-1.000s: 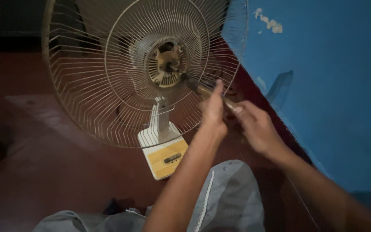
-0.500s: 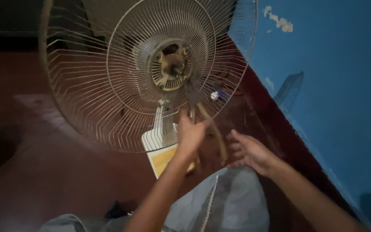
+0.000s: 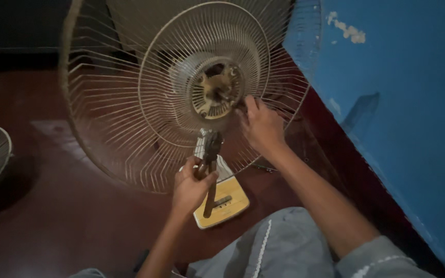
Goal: The person works on a table fan, repeatedly using pliers to grip and adjust the central hub area behind the front grille. The hands manipulate the hub and surrounding components while the fan remains stationary on the floor.
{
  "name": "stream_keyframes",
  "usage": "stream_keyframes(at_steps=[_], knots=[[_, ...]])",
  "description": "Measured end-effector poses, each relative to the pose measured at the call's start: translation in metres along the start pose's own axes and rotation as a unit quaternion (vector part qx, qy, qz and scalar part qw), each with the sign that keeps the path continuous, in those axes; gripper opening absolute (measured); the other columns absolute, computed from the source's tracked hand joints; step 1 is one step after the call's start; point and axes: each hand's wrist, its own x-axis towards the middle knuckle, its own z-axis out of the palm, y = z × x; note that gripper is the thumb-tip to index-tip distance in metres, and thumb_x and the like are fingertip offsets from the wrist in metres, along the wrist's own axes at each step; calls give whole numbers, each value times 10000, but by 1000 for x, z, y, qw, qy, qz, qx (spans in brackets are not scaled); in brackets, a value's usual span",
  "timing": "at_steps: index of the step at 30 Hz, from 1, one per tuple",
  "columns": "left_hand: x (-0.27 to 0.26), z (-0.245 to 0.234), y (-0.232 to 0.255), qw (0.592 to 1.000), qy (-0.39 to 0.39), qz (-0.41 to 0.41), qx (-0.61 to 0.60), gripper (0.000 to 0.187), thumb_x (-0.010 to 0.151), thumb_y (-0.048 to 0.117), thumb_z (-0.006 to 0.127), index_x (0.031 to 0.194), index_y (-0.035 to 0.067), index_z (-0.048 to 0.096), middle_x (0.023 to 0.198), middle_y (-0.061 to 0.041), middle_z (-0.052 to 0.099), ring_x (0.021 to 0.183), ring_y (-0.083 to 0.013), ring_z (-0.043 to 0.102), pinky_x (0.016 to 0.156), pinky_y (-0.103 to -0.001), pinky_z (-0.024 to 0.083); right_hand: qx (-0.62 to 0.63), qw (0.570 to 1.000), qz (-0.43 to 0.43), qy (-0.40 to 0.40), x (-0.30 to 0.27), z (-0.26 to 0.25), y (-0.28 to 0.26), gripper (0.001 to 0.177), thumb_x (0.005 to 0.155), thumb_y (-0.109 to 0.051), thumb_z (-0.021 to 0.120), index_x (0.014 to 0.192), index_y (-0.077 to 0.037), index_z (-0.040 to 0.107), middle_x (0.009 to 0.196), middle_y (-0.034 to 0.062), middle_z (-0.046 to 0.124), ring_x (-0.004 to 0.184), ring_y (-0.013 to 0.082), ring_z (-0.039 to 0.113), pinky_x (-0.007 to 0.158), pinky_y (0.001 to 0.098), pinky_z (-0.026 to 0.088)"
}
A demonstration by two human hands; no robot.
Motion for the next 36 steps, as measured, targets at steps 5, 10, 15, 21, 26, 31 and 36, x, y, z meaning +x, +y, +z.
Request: stream_keyframes(at_steps=[5, 10, 15, 21, 26, 31, 36], knots=[[5, -7, -2, 998, 6, 37, -53, 456, 748, 298, 804, 1120, 82, 654, 947, -137, 782, 857, -265, 771, 811, -420, 580, -61, 977, -147, 140, 2, 10, -1, 357, 987, -297, 602, 1181, 3, 602, 1061, 189, 698, 703, 338, 699, 524, 450, 534], [8, -4, 1, 999, -13, -2, -30, 423, 753, 323, 802, 1062, 68, 667, 884, -135, 778, 798, -264, 771, 769, -412, 582, -62, 987, -117, 94, 11, 23, 5, 232, 1064, -256, 534, 987, -68, 646, 769, 100, 680, 506, 277, 626, 427, 419, 462], [9, -6, 4, 1000, -14, -8, -20, 404, 757, 333, 793, 1042, 73, 676, 865, -133, 777, 790, -264, 765, 781, -417, 570, 26, 997, 60, -46, 24, 36, 4, 430, 1108, -381, 430, 878, -112, 675, 574, 118, 589, 462, 248, 546, 463, 386, 434], [9, -10, 4, 1000, -4, 5, -16, 414, 764, 334, 803, 1053, 71, 667, 868, -138, 768, 800, -255, 737, 801, -430, 552, -118, 976, -139, 116, 13, 33, 13, 316, 983, -282, 547, 1177, -42, 615, 798, 73, 645, 437, 222, 546, 361, 371, 406], [8, -7, 5, 999, -14, -10, -49, 406, 761, 319, 780, 1058, 69, 662, 857, -150, 782, 773, -264, 760, 783, -436, 585, -43, 992, -76, 90, 18, 35, 5, 245, 961, -228, 561, 1186, -138, 598, 635, 26, 587, 501, 219, 582, 405, 372, 412], [7, -11, 5, 999, -6, -15, -28, 416, 769, 321, 804, 1065, 63, 666, 876, -137, 772, 809, -259, 747, 813, -434, 553, -117, 992, -34, 32, 9, 26, -1, 257, 1043, -328, 506, 1197, -132, 567, 647, 67, 601, 470, 252, 603, 398, 369, 420], [6, -8, 11, 998, -6, 1, -59, 408, 764, 312, 779, 1068, 63, 669, 884, -134, 784, 813, -252, 762, 814, -439, 575, -84, 995, -41, 17, 10, 29, 7, 388, 1046, -368, 420, 1266, -86, 569, 611, 68, 587, 527, 265, 613, 446, 398, 435]])
